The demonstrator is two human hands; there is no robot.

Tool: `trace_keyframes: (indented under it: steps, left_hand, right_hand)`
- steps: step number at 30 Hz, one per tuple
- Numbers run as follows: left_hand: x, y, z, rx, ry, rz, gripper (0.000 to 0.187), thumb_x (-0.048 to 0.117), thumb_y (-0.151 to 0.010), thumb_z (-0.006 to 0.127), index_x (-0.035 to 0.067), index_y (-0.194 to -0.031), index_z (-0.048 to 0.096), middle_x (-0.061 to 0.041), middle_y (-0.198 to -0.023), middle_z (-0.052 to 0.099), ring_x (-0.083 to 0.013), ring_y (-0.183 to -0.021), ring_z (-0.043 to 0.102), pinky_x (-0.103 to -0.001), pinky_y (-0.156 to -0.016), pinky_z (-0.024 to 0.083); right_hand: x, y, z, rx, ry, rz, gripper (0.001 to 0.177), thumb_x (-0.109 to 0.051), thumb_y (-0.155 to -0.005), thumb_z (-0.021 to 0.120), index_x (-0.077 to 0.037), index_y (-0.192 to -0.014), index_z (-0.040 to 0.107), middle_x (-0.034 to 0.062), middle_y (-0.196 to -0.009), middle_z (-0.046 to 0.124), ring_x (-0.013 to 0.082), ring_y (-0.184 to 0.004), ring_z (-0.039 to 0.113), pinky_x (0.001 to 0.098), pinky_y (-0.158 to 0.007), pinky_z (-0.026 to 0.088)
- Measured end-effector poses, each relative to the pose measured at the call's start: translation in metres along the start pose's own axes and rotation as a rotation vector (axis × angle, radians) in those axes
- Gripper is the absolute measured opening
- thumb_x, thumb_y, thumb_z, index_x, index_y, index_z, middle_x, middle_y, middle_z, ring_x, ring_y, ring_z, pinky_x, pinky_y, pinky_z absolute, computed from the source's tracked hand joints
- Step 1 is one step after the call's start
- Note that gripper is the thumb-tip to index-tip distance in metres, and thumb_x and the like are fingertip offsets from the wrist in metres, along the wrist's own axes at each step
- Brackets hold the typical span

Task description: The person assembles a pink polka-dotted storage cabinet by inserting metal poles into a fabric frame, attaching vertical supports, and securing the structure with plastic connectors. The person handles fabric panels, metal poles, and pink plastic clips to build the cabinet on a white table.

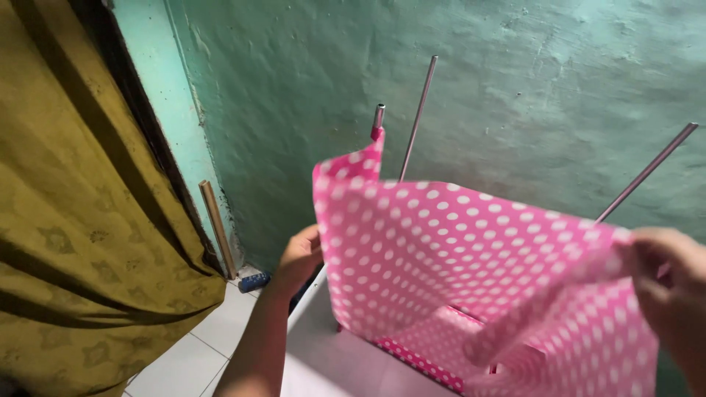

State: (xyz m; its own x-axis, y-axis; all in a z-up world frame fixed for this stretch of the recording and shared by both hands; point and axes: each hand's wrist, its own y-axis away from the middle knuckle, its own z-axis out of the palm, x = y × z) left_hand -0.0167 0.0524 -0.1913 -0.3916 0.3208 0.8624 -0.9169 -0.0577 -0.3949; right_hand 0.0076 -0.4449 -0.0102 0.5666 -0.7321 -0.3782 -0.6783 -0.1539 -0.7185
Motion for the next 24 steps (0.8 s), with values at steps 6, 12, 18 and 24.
trace_keyframes:
  steps: [6,12,18,24]
  left_hand:
    - [0.031,-0.031,-0.005,0.125,0.08,0.107,0.039,0.015,-0.102,0.053,-0.002,-0.137,0.056,-0.011,-0.128,0.067,-0.0171,-0.117,0.065,-0.035,-0.102,0.051]
    - [0.055,-0.084,-0.002,0.117,0.144,0.115,0.034,0.018,-0.108,0.049,0.001,-0.136,0.056,-0.01,-0.129,0.066,-0.0192,-0.115,0.065,-0.035,-0.098,0.052]
    - [0.076,-0.159,0.011,-0.029,0.13,0.151,0.037,0.016,-0.106,0.055,0.0,-0.139,0.054,-0.011,-0.133,0.065,-0.018,-0.118,0.065,-0.036,-0.101,0.054]
    - [0.078,-0.201,0.025,-0.529,0.254,-0.078,0.053,0.003,-0.097,0.064,0.001,-0.148,0.049,-0.011,-0.132,0.065,-0.017,-0.112,0.066,-0.032,-0.096,0.056]
  right_hand:
    - [-0.066,-0.091,0.014,0.141,0.217,-0.468,0.017,0.004,-0.103,0.071,-0.001,-0.118,0.068,0.0152,-0.112,0.071,0.0282,-0.103,0.07,0.034,-0.092,0.055]
    - [-0.116,-0.14,0.103,-0.118,-0.045,-0.561,0.049,0.004,-0.084,0.073,-0.003,-0.131,0.062,0.0177,-0.126,0.069,0.0339,-0.117,0.067,0.0403,-0.1,0.054]
    - [-0.139,-0.163,0.169,-0.418,-0.302,-0.599,0.058,-0.008,-0.077,0.075,-0.004,-0.132,0.059,0.0178,-0.126,0.068,0.0336,-0.115,0.067,0.0387,-0.097,0.052]
    - [-0.159,-0.167,0.196,-0.568,-0.546,-0.367,0.049,-0.014,-0.09,0.065,-0.007,-0.138,0.062,0.011,-0.138,0.068,0.0239,-0.123,0.069,0.0352,-0.104,0.053]
